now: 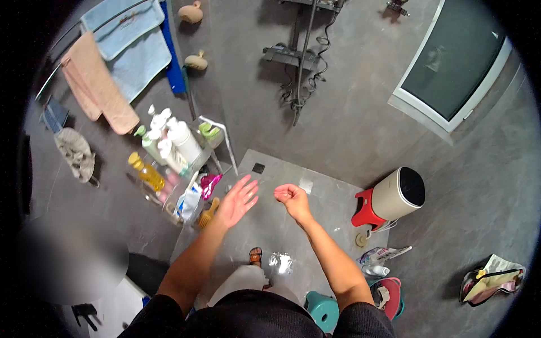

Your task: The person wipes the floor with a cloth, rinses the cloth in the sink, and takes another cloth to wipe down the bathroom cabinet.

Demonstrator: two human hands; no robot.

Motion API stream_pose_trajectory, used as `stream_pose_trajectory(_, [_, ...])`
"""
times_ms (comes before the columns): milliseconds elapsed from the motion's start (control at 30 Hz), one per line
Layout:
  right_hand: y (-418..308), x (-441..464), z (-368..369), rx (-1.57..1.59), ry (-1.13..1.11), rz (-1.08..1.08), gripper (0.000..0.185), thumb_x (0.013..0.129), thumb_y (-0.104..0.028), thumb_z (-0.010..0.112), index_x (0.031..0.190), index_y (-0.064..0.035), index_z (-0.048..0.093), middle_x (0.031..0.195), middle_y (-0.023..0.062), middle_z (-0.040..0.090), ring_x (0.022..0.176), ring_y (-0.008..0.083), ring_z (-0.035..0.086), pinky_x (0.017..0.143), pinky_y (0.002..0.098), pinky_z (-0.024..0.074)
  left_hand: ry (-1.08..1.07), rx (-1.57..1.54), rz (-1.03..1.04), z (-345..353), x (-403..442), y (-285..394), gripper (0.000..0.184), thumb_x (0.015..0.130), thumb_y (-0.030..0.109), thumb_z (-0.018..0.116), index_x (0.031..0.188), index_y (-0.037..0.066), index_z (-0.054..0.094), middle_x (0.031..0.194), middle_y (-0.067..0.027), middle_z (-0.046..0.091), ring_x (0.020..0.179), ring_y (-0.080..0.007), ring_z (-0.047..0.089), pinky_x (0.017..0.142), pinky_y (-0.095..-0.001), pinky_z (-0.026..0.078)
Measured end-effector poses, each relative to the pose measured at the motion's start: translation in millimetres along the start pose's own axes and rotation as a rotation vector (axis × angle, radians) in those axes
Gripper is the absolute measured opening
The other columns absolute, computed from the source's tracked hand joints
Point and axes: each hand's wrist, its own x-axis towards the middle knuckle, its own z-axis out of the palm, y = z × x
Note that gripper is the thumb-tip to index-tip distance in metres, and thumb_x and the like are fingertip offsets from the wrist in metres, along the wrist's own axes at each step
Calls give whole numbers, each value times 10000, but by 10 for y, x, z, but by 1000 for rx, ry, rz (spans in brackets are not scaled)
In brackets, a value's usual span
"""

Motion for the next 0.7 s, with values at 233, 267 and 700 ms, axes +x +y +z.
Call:
stream_pose_trajectory(233, [-336, 814, -25, 116, -5, 121, 207, 934, -29, 553, 1131, 14, 599, 1044, 104, 681, 907, 121, 650, 784, 230, 532, 44, 578, -40, 135, 935, 173, 397, 943, 185, 607, 1309, 61, 517, 1213, -48, 614, 1054, -126, 605, 879, -285, 487])
stream_pose_trajectory(267, [-355, 912, -18, 86, -29, 125, 234, 949, -48, 538, 1168, 16, 587, 1078, 109, 675, 931, 123, 649, 791, 231, 531, 57, 603, -52, 155, 1099, 196, 364, 944, 178, 605, 1279, 52, 538, 1171, -48, 634, 1025, -126, 617, 863, -284, 495])
stream_pose_trajectory(700, [-606, 2097, -459, -488, -25, -14, 275, 849, -135, 688, 1123, -152, 676, 1005, -10, 669, 758, 99, 612, 631, 264, 480, 258, 411, -120, -67, 2292, 515, 232, 929, 124, 599, 1129, 7, 608, 1086, -98, 660, 985, -196, 655, 839, -311, 535])
